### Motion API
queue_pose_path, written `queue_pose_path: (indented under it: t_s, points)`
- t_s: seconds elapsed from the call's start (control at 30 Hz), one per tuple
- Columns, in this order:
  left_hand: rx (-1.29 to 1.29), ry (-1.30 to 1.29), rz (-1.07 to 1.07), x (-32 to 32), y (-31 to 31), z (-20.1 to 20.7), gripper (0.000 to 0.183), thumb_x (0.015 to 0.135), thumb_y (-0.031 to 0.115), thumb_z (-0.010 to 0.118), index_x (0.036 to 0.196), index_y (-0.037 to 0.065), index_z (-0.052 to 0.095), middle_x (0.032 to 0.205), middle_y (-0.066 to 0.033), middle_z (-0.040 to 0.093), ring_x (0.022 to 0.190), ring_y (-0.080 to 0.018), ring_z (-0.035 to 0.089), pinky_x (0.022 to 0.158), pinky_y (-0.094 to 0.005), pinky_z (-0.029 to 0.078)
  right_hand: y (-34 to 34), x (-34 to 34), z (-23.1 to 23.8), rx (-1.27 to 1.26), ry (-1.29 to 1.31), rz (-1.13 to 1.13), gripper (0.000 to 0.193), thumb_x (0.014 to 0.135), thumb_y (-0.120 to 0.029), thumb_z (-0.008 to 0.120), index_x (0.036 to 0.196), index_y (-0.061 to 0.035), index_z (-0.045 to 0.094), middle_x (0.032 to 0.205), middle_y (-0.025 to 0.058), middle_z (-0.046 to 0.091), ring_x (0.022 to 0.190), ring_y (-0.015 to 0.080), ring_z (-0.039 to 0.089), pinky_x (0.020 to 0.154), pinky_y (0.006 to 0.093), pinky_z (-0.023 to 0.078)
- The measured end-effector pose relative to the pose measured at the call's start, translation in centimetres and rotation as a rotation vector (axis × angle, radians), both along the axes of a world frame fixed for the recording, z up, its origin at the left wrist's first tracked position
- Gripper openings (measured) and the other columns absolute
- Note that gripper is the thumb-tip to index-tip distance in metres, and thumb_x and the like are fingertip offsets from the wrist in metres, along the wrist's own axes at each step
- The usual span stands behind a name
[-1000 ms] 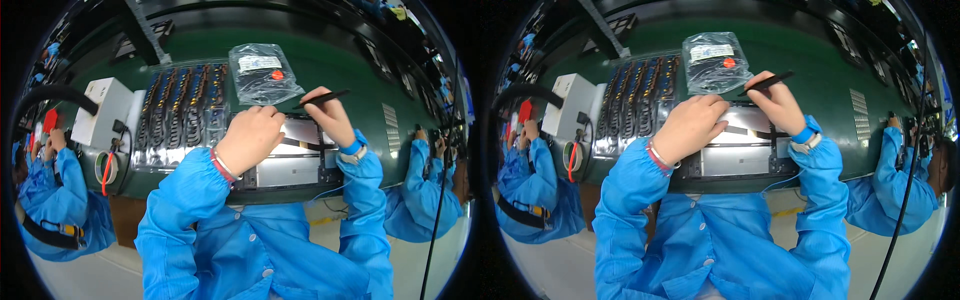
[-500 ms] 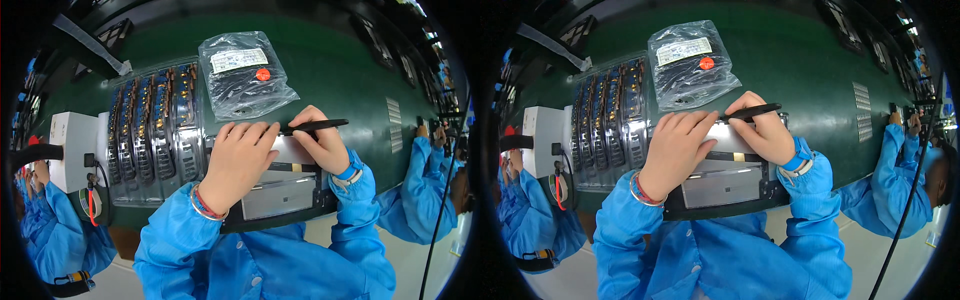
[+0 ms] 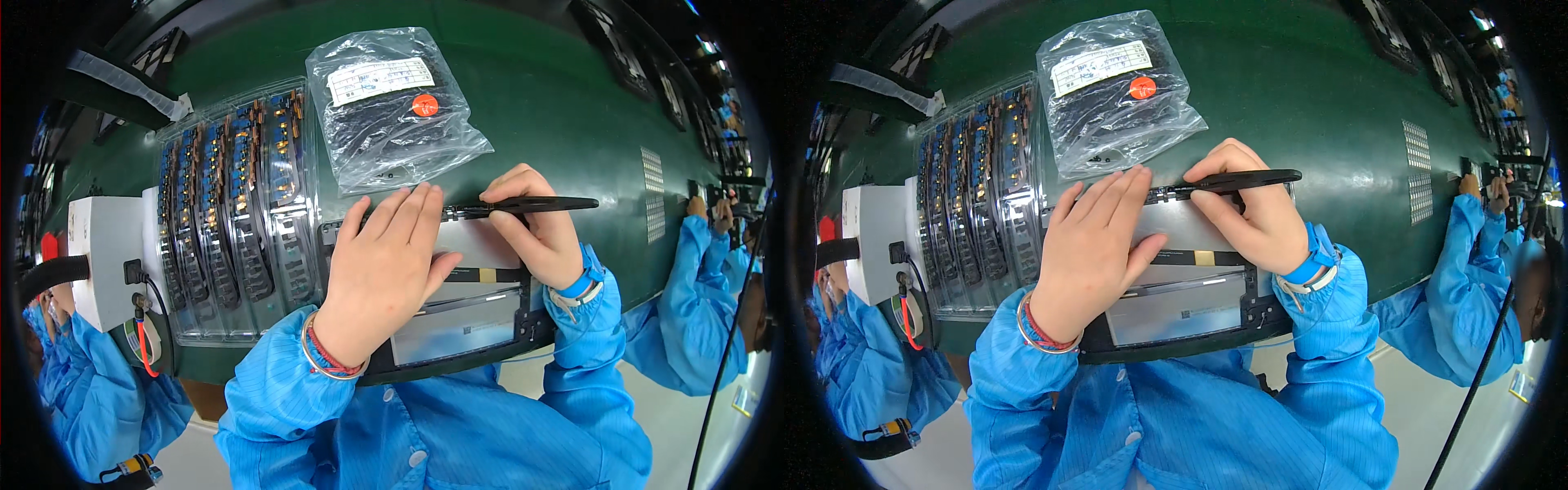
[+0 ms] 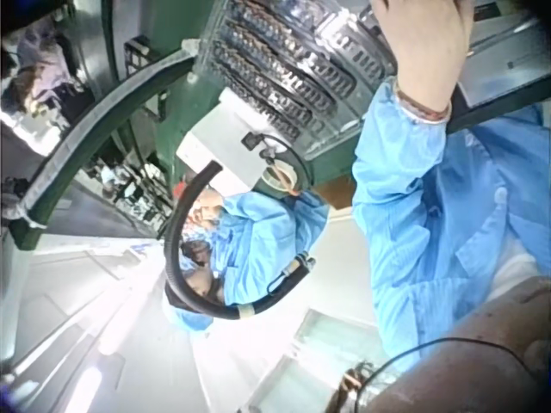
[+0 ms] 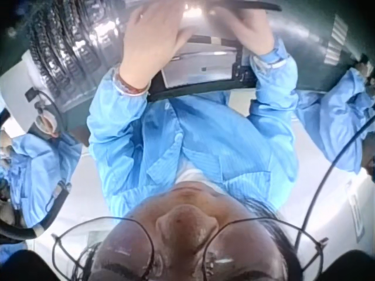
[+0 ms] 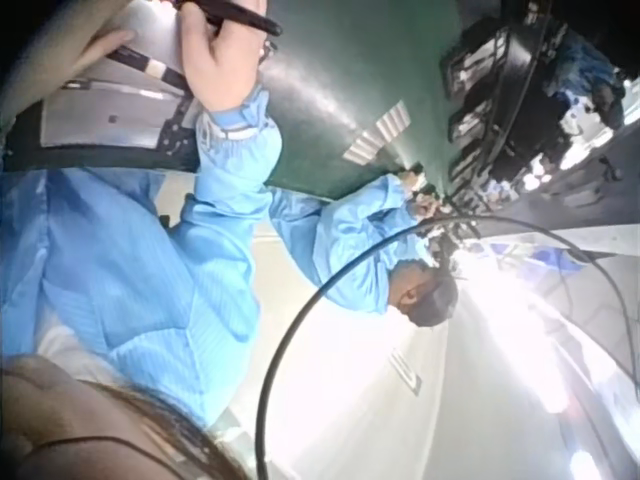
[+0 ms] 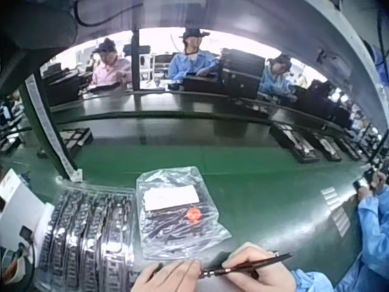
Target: The person assembles electronic components on a flat device chassis at a factory workstation. Using a black pen-like tool, they press down and secure small parts along the edges of the chassis. The person handles multiple chassis units sequentially, moving them from a staging area to the work surface and then to a completed pile.
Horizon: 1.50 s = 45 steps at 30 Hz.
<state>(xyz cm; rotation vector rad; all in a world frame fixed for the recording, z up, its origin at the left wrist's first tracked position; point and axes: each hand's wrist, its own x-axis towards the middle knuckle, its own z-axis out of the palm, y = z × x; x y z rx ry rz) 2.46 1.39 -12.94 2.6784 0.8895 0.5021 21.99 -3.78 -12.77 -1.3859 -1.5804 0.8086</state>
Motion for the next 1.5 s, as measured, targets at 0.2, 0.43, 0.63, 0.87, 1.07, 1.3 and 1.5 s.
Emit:
queue_pose_path:
  t_s: [0.2, 0.43, 0.63, 0.87, 1.07, 1.3, 1.5]
  points:
    - [0.019, 0.004, -0.002, -0.03, 0.01, 0.03, 0.057, 0.075, 0.030, 0.062, 0.122, 0.003, 0.046, 0.117, -0.0085, 0.054, 0.109, -0.0231, 0.050, 0.092, -0.0405, 0.037, 0.09, -0.13, 0.37, -0.007, -0.051, 0.027, 0.012, 0.079, 0.001, 0.053, 0.091, 0.0007, 0.055, 0.084, 0.0097, 0.051, 0.076, 0.0187, 0.050, 0.065, 0.0278, 0.039]
    - [0.016, -0.001, -0.009, -0.02, 0.07, 0.06, 0.056, 0.076, 0.030, 0.061, 0.122, 0.003, 0.046, 0.117, -0.0089, 0.054, 0.108, -0.0232, 0.051, 0.091, -0.0402, 0.037, 0.06, -0.33, 0.85, -0.012, -0.099, 0.027, 0.012, 0.079, 0.001, 0.054, 0.091, 0.0000, 0.056, 0.084, 0.0094, 0.051, 0.075, 0.0187, 0.050, 0.065, 0.0278, 0.040]
    - [0.019, 0.002, -0.012, -0.05, 0.05, 0.12, 0.055, 0.076, 0.029, 0.061, 0.122, 0.003, 0.046, 0.117, -0.0089, 0.054, 0.108, -0.0231, 0.051, 0.091, -0.0401, 0.037, -0.02, -0.10, 0.56, 0.011, -0.072, 0.013, 0.013, 0.078, 0.002, 0.055, 0.091, 0.0002, 0.056, 0.084, 0.0094, 0.051, 0.076, 0.0186, 0.051, 0.066, 0.0286, 0.041]
    - [0.022, -0.002, -0.013, -0.02, 0.10, 0.12, 0.054, 0.076, 0.028, 0.061, 0.122, 0.003, 0.046, 0.116, -0.0091, 0.054, 0.107, -0.0231, 0.051, 0.091, -0.0401, 0.037, 0.20, -0.38, 0.71, 0.029, -0.118, 0.030, 0.014, 0.078, 0.003, 0.055, 0.092, 0.0003, 0.056, 0.084, 0.0093, 0.051, 0.076, 0.0192, 0.051, 0.067, 0.0285, 0.041]
    - [0.018, -0.002, -0.016, -0.04, 0.09, 0.10, 0.054, 0.077, 0.028, 0.061, 0.122, 0.002, 0.046, 0.116, -0.0098, 0.054, 0.107, -0.0236, 0.051, 0.091, -0.0400, 0.037, 0.13, -0.33, 0.75, 0.023, -0.118, 0.026, 0.013, 0.078, 0.002, 0.055, 0.091, 0.0002, 0.056, 0.083, 0.0091, 0.051, 0.075, 0.0180, 0.051, 0.065, 0.0278, 0.041]
    - [0.026, -0.003, -0.023, -0.03, 0.15, 0.11, 0.054, 0.077, 0.029, 0.060, 0.122, 0.002, 0.045, 0.116, -0.0100, 0.054, 0.107, -0.0235, 0.051, 0.091, -0.0398, 0.037, 0.03, -0.17, 0.73, 0.025, -0.117, 0.015, 0.014, 0.077, 0.002, 0.056, 0.091, 0.0000, 0.057, 0.083, 0.0087, 0.051, 0.074, 0.0173, 0.050, 0.063, 0.0271, 0.040]
    - [0.026, -0.002, -0.027, -0.09, 0.16, 0.02, 0.054, 0.078, 0.029, 0.060, 0.123, 0.002, 0.045, 0.117, -0.0099, 0.053, 0.107, -0.0235, 0.051, 0.091, -0.0397, 0.037, 0.06, -0.43, 0.80, 0.028, -0.113, 0.017, 0.014, 0.077, 0.002, 0.056, 0.091, -0.0001, 0.057, 0.083, 0.0087, 0.052, 0.074, 0.0177, 0.050, 0.064, 0.0272, 0.040]
